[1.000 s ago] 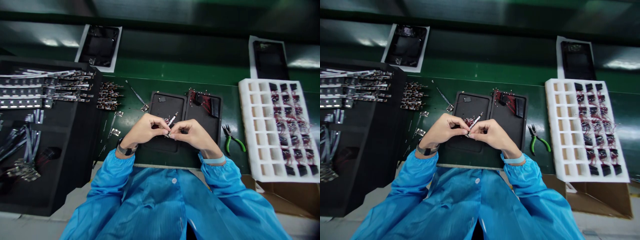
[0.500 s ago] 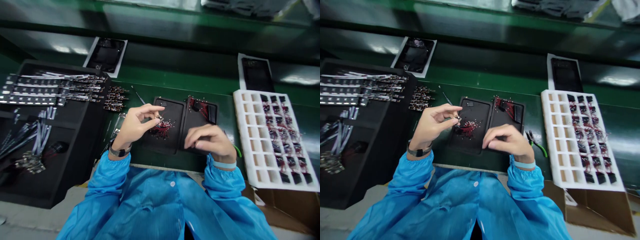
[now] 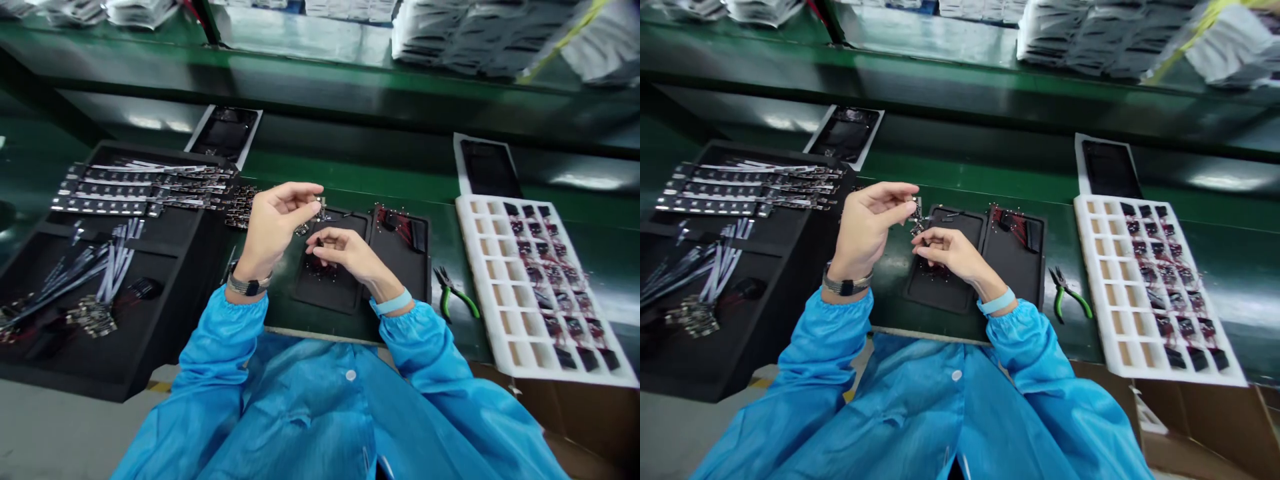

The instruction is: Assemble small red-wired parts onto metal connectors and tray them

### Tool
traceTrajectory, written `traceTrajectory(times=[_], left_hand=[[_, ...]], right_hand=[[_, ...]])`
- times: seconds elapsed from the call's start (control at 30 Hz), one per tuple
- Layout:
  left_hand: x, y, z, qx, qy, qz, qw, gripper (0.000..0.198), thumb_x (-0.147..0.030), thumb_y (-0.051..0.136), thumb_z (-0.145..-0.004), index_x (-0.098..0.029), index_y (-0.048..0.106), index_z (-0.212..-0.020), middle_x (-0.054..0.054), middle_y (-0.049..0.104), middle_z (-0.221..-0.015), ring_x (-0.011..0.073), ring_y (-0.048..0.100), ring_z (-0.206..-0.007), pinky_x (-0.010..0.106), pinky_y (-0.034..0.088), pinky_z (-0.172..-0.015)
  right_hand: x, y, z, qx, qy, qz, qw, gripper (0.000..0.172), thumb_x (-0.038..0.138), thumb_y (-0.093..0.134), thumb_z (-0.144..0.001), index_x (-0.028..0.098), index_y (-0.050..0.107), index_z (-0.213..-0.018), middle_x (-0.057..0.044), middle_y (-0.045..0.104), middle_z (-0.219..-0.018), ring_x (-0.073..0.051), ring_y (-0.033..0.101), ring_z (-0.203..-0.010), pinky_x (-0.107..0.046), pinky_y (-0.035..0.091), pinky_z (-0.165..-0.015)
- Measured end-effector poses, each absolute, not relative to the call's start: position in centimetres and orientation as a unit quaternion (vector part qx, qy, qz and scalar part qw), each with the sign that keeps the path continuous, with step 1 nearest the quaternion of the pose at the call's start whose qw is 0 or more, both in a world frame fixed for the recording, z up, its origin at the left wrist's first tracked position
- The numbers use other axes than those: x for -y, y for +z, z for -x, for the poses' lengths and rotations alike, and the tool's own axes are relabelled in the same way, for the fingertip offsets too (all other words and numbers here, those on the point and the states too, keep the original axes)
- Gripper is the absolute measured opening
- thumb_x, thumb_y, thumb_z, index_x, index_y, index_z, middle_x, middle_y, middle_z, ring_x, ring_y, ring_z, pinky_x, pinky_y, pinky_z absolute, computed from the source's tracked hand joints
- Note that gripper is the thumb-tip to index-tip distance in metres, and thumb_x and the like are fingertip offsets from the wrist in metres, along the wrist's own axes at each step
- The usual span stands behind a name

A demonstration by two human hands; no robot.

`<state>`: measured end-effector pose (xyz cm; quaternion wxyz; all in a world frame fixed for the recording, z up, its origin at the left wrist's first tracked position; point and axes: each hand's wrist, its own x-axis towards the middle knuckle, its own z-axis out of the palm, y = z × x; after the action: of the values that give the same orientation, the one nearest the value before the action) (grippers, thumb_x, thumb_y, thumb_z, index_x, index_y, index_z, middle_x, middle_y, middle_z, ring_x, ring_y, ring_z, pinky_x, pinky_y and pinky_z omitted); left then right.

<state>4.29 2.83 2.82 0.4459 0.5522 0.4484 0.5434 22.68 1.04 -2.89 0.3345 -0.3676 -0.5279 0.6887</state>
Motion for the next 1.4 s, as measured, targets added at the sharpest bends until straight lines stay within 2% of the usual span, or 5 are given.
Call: traceTrajectory(times=[0.23, 0.43, 0.63, 1.0, 1.4], left_hand=[[-2.7, -0.1, -2.3, -0.474, 0.571, -0.511, 0.434, 0.024, -0.022, 0.081, -0.079, -0.016, 0.079, -0.103, 0.004, 0.072, -0.087, 0.0151, 0.069, -0.078, 0.028, 0.058, -0.077], [-2.0, -4.2, -2.3, -0.524, 0.575, -0.454, 0.435, 0.022, -0.026, 0.084, -0.074, -0.016, 0.069, -0.088, 0.003, 0.073, -0.083, 0.0162, 0.071, -0.077, 0.029, 0.058, -0.077], [-1.7, -6.6, -2.2, -0.560, 0.509, -0.480, 0.444, 0.018, -0.028, 0.081, -0.074, -0.016, 0.072, -0.084, 0.006, 0.077, -0.083, 0.0183, 0.072, -0.077, 0.031, 0.057, -0.078], [-4.0, 0.4, -4.7, -0.496, 0.456, -0.602, 0.429, 0.017, -0.032, 0.079, -0.079, -0.019, 0.081, -0.090, 0.006, 0.080, -0.086, 0.0216, 0.074, -0.077, 0.032, 0.059, -0.076], [-19.2, 7.9, -27.6, -0.366, 0.410, -0.751, 0.366, 0.005, -0.022, 0.079, -0.072, -0.018, 0.076, -0.074, 0.003, 0.070, -0.061, 0.0187, 0.067, -0.059, 0.026, 0.050, -0.050]], right_hand=[[-2.2, -2.7, -24.3, 0.512, 0.690, 0.397, 0.325, 0.043, 0.046, 0.084, -0.082, 0.016, 0.060, -0.100, -0.013, 0.082, -0.103, -0.013, 0.070, -0.061, -0.023, 0.050, -0.052], [-5.9, -2.7, -26.3, 0.601, 0.568, 0.463, 0.321, 0.033, 0.037, 0.083, -0.081, 0.013, 0.068, -0.097, -0.003, 0.074, -0.071, -0.008, 0.055, -0.048, -0.022, 0.042, -0.049], [-8.2, -2.7, -26.2, 0.654, 0.504, 0.476, 0.303, 0.029, 0.034, 0.081, -0.080, 0.013, 0.068, -0.095, -0.001, 0.070, -0.064, -0.009, 0.053, -0.049, -0.024, 0.042, -0.051], [-3.8, -2.7, -32.1, 0.601, 0.501, 0.507, 0.361, 0.045, 0.045, 0.070, -0.092, 0.012, 0.065, -0.121, -0.006, 0.076, -0.084, -0.010, 0.057, -0.057, -0.023, 0.044, -0.054], [-0.6, -6.4, -37.7, 0.526, 0.493, 0.528, 0.449, 0.024, 0.037, 0.066, -0.095, 0.013, 0.070, -0.090, 0.000, 0.068, -0.066, -0.012, 0.060, -0.063, -0.023, 0.043, -0.064]])
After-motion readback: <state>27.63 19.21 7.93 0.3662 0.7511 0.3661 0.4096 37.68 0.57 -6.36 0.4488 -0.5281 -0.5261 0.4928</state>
